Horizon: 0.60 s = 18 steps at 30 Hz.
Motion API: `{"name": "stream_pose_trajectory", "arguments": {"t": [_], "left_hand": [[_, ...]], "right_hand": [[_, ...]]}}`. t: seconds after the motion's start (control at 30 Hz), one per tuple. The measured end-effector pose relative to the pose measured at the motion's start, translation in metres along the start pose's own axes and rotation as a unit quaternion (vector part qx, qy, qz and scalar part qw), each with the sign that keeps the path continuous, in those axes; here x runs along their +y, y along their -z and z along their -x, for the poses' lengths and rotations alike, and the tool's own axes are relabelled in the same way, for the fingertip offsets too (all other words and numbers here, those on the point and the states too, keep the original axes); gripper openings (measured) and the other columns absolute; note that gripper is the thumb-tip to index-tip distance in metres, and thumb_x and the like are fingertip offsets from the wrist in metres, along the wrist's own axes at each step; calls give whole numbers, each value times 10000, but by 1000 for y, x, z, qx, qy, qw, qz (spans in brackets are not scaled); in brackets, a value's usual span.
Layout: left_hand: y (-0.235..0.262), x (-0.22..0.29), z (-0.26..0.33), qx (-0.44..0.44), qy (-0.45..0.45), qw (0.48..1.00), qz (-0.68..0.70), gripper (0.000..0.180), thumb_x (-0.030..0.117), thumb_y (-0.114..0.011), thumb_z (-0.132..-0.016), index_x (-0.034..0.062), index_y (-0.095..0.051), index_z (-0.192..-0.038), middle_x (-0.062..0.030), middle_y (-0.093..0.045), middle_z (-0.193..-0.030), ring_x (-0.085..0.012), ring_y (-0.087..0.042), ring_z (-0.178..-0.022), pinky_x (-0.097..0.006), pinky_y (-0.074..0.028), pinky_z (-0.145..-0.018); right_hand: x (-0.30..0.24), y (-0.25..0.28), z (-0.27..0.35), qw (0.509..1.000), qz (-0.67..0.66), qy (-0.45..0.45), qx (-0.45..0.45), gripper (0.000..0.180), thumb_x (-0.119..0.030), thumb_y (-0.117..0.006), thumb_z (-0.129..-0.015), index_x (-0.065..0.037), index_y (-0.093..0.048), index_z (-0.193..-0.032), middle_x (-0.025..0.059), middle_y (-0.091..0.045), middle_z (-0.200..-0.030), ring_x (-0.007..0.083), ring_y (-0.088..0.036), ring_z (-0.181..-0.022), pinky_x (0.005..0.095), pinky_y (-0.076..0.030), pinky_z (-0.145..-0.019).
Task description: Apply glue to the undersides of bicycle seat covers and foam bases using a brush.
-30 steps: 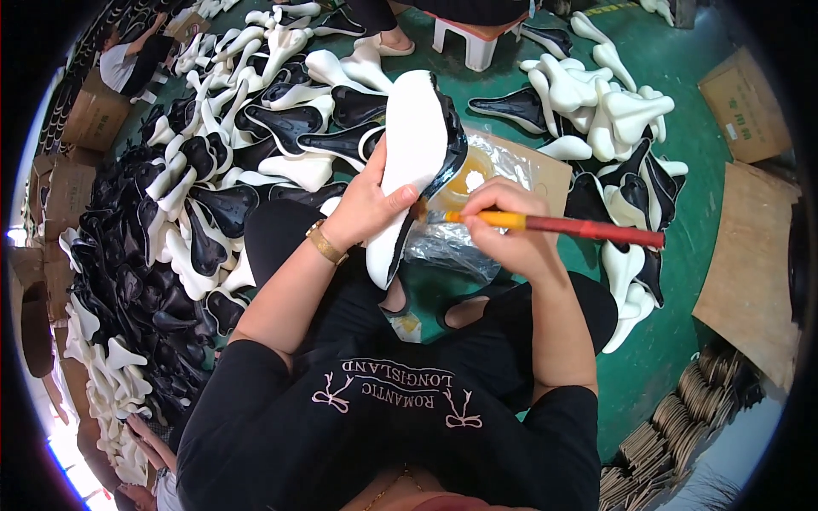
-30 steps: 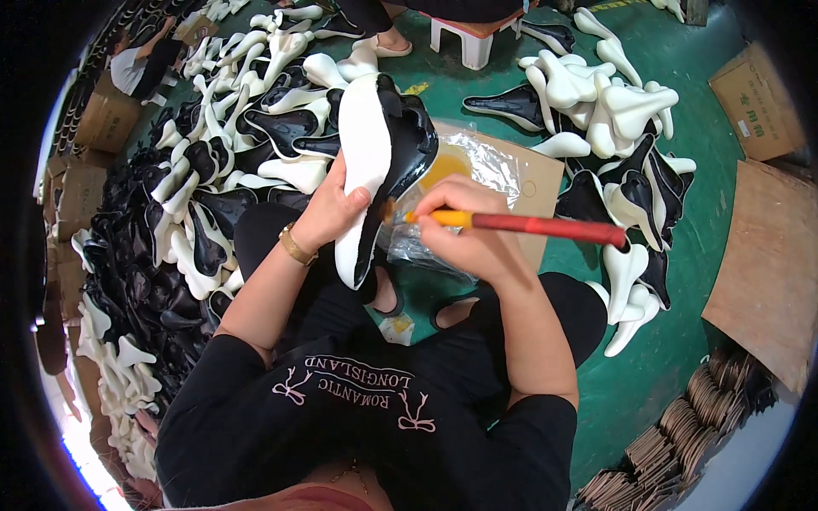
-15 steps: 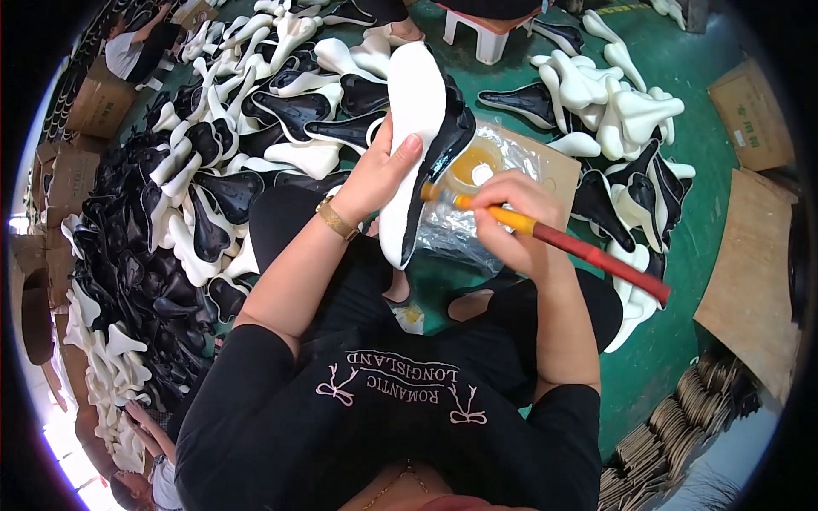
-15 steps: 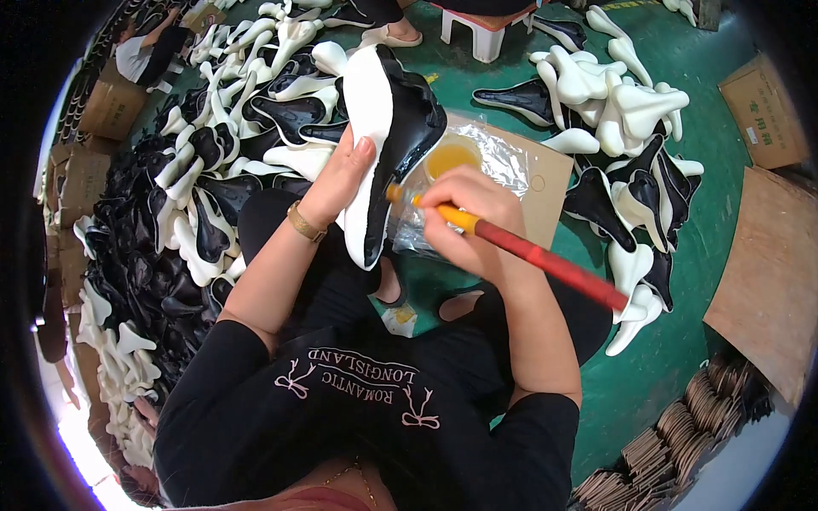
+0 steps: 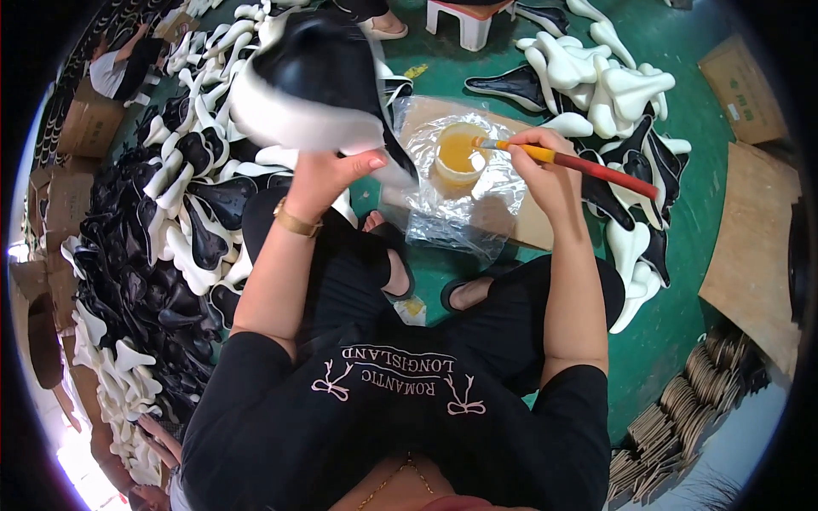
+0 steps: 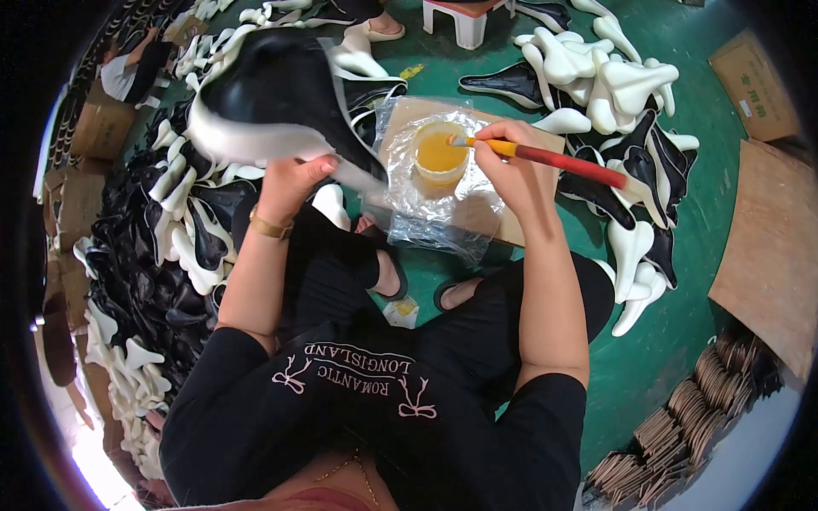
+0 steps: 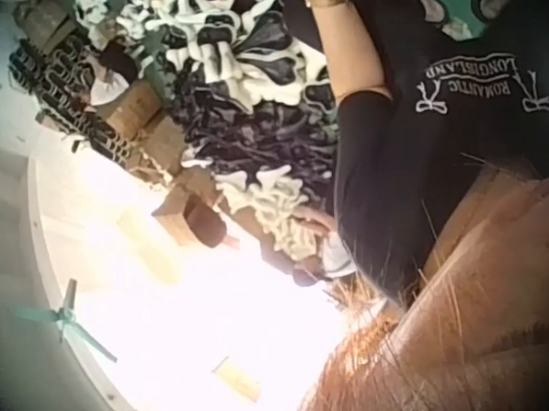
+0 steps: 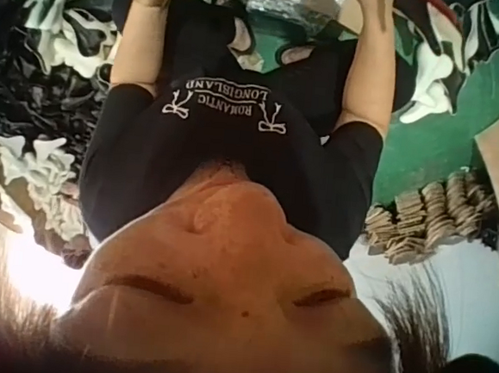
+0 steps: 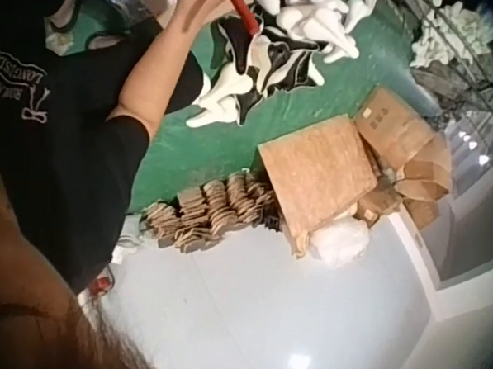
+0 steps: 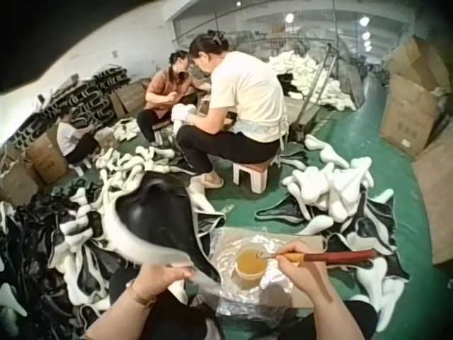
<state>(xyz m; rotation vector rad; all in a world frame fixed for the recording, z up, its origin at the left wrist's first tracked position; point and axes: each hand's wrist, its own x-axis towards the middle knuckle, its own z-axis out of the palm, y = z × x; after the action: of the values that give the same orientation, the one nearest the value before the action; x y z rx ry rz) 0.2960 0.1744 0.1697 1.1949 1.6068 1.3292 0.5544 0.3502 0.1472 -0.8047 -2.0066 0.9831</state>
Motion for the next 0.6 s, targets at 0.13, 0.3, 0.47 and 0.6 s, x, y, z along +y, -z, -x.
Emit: {"name": "stream_pose_trajectory", "arguments": {"t": [0.13, 0.3, 0.47, 0.6], "left_hand": [[2, 15, 10, 23, 64, 926, 372, 500, 284, -757, -794, -18, -609, -1164, -106, -671, -1049, -204, -628, -942, -367, -503, -897], [5, -25, 18, 34, 113, 991, 57, 491, 354, -694, -845, 8, -602, -1181, -96, -666, -1073, -197, -609, -957, -332, -488, -867], [-10, -11, 14, -29, 226, 957, 181, 437, 323, -707, -844, 20, -629, -1149, -93, -671, -1056, -182, -615, -955, -316, -482, -858], [-19, -7, 12, -43, 218, 957, 188, 423, 312, -694, -857, 5, -628, -1141, -121, -663, -1078, -200, -613, -1028, -338, -481, -902]], "right_hand": [[26, -27, 1, 998, 34, -19, -40, 125, -112, -675, -760, -17, -654, -838, 90, -639, -785, 186, -617, -729, 285, -485, -675], [10, -21, -7, 997, -47, -67, 9, 78, -53, -647, -788, -12, -639, -853, 40, -627, -786, 85, -564, -701, 234, -454, -632], [-15, -1, -3, 953, -273, -123, 50, 72, -56, -665, -799, -15, -633, -848, 4, -604, -823, 46, -542, -700, 203, -443, -613], [-15, 2, -2, 982, -181, -61, 13, 78, -46, -678, -770, -18, -637, -831, 33, -619, -817, 89, -575, -711, 225, -462, -639]]}}
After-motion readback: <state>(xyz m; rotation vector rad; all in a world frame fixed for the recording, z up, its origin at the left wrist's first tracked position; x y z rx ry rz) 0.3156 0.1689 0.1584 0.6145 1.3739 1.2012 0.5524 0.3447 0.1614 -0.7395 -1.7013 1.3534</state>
